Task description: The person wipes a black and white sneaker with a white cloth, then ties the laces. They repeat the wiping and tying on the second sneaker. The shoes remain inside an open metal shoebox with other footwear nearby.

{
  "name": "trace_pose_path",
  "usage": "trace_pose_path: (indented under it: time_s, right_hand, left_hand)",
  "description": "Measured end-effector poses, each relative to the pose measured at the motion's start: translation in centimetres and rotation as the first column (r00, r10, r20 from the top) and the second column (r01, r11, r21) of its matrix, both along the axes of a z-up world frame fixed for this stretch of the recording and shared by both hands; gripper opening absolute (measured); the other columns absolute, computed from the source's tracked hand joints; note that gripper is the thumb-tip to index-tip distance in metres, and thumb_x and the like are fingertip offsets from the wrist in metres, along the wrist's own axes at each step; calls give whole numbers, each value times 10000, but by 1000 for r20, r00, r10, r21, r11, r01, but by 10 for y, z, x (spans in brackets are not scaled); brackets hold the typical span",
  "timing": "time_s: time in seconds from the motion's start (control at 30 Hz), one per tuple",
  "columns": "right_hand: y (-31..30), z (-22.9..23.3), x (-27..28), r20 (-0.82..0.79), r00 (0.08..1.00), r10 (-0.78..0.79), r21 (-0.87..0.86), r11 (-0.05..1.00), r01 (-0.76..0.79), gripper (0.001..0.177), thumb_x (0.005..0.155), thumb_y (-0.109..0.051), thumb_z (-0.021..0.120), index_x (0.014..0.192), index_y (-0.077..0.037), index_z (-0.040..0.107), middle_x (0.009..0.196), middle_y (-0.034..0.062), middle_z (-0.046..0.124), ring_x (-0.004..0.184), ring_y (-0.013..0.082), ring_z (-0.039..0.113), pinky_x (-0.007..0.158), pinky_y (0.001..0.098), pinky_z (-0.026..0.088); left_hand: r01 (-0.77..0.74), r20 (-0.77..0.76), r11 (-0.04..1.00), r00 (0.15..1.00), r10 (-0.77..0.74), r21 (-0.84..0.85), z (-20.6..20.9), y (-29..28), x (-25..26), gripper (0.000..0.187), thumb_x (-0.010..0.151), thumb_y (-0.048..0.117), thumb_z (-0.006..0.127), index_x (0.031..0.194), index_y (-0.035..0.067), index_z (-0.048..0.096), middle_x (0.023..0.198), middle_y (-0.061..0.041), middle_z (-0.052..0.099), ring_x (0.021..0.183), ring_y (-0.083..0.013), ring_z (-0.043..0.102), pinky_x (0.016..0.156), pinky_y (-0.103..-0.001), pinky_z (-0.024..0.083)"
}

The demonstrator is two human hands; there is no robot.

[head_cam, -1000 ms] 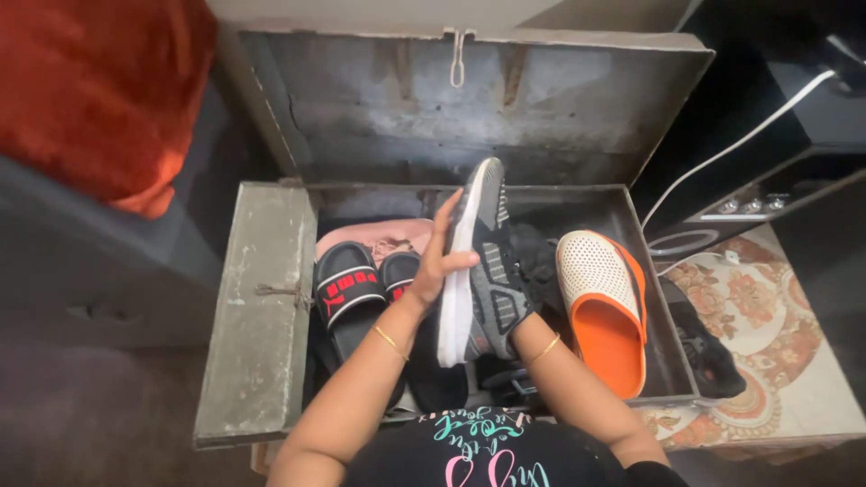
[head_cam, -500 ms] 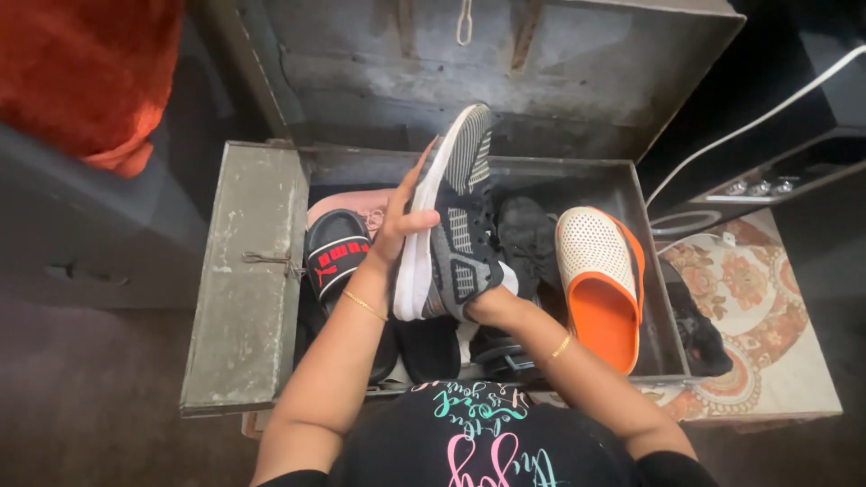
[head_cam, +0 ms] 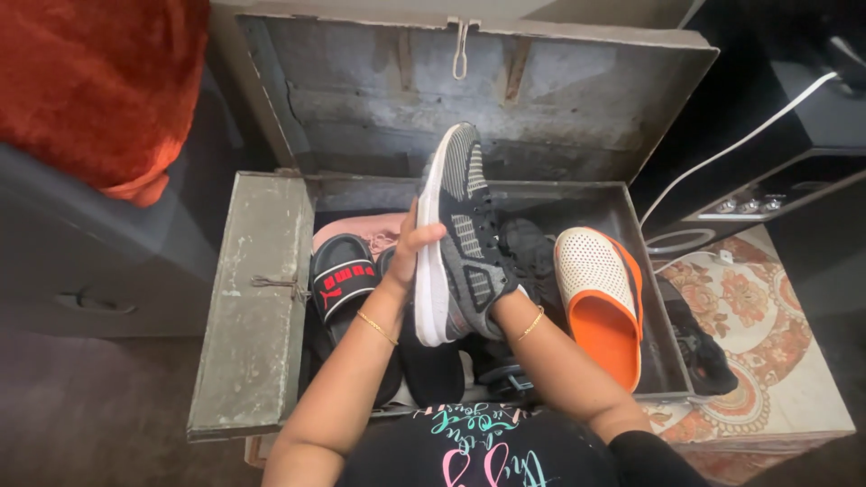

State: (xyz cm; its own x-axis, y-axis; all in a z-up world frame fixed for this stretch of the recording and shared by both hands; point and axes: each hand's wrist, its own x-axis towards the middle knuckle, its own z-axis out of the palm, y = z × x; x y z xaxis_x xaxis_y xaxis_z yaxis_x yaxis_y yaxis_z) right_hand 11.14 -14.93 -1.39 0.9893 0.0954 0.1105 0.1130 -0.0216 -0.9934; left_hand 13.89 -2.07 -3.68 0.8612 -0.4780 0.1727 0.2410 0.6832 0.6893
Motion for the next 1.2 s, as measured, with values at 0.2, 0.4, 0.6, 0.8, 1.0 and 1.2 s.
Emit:
trace_pose_path:
  time_s: [0.2, 0.4, 0.6, 0.8, 1.0, 1.2]
  right_hand:
    - [-17, -10, -19, -8, 1000, 9, -317, 948, -11, 363, 966, -136, 575, 1311, -27, 586, 1233, 123, 651, 1107, 208, 635, 914, 319, 548]
    - [-27, -43, -55, -2, 997, 73, -581, 812, -61, 395, 870, -180, 645, 1241, -45, 646, 1214, 152, 684, 1076, 258, 651, 915, 383, 539]
    - [-16, 3, -91, 197, 928, 317, -680, 726, -103, 311, 879, -85, 558, 1155, 31, 641, 1176, 266, 639, 1081, 415, 614, 941, 459, 496]
    - [-58, -28, -83, -99, 813, 574, -752, 492, -438, 219, 865, -182, 571, 927, -10, 690, 928, 221, 687, 903, 392, 672, 810, 448, 518]
    - [-49, 37, -80, -501, 819, 280, -632, 527, -567, 317, 803, -304, 588, 862, -26, 730, 817, 185, 728, 742, 317, 693, 689, 415, 532]
    - [-63, 68, -80, -620, 763, 182, -631, 463, -623, 357, 796, -323, 627, 814, 18, 729, 753, 177, 715, 679, 279, 668, 626, 404, 497]
  left_hand:
    - [-64, 65, 990, 996, 57, 123, -10, -3, 1, 843, 740, 238, 708, 1513, 28, 443, 1327, -128, 596, 1194, -238, 585, 1018, -329, 481]
    - [-118, -48, 987, 991, 124, 113, -109, 15, 42, 700, 768, 169, 727, 1383, -76, 501, 1079, -145, 570, 1012, -276, 594, 873, -366, 513]
    - [90, -110, 973, 987, -116, -214, 2, 49, 11, 656, 747, 147, 679, 1340, -94, 535, 1123, -217, 696, 946, -328, 723, 866, -425, 616]
    - [232, -139, 944, 953, -269, -235, 1, 32, 0, 632, 782, 123, 678, 1359, -82, 523, 1148, -209, 685, 985, -319, 715, 904, -413, 609]
    - [235, -174, 955, 948, -266, -180, -31, 23, 9, 621, 781, 190, 684, 1311, -110, 562, 1092, -218, 707, 923, -319, 722, 857, -403, 618]
    - [231, -196, 955, 944, -266, -187, -33, 7, -1, 614, 772, 237, 688, 1272, -105, 585, 1085, -217, 715, 926, -323, 731, 859, -399, 621]
